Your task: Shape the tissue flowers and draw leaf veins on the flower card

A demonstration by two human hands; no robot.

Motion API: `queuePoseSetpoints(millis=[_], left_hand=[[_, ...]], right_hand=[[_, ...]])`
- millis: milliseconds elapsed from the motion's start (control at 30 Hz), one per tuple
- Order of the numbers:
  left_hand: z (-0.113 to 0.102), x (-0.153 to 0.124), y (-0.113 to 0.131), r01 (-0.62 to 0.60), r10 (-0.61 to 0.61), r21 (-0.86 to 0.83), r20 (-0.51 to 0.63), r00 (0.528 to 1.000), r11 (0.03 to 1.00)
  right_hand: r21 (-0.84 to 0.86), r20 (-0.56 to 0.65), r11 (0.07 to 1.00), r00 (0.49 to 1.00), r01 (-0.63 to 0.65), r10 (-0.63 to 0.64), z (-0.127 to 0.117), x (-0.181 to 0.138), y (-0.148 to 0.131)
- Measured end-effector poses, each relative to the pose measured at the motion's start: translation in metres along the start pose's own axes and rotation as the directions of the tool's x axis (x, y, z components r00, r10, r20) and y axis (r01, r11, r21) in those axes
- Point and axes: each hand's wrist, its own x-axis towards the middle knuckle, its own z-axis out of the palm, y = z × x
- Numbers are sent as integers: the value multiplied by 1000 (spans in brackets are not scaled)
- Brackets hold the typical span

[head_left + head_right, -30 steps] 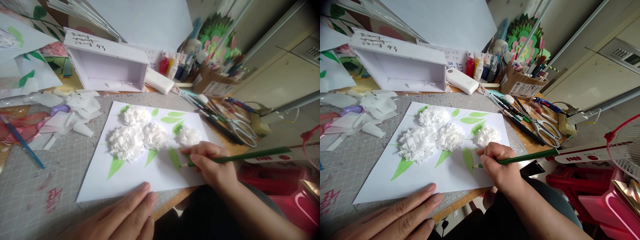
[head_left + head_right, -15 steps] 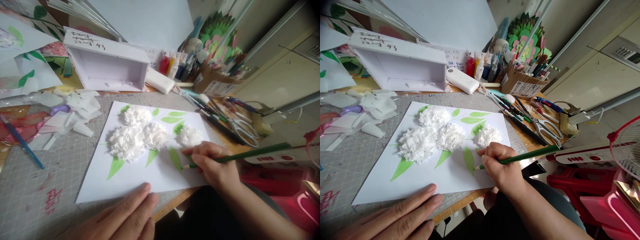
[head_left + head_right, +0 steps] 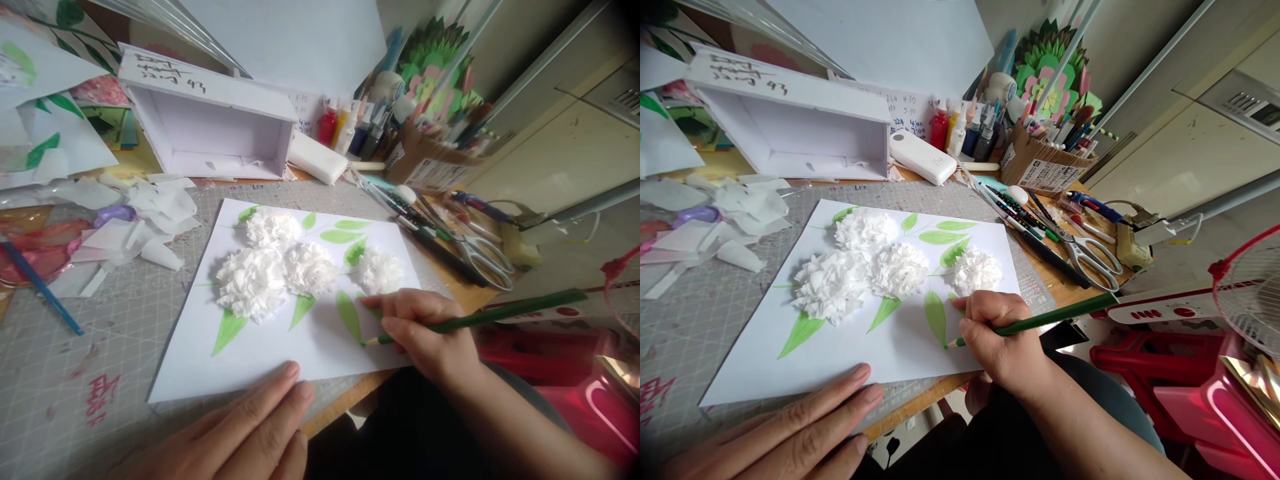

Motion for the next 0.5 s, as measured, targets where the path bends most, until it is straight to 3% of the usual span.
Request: queuePoseSetpoints(millis=[133, 333, 500], left_hand=[[2, -3, 1, 5, -5, -5, 4, 1000, 1000], [2, -3, 3, 35, -35, -6, 1, 999, 999], [2, -1, 1, 23, -23, -16, -12, 1000, 1000]], right_hand=[[30, 35, 999, 999, -11, 10, 0, 0, 1], [17, -82, 1000, 996, -26, 27, 4, 1, 2], [16, -1, 1000, 1000, -4, 4, 3, 0, 1]])
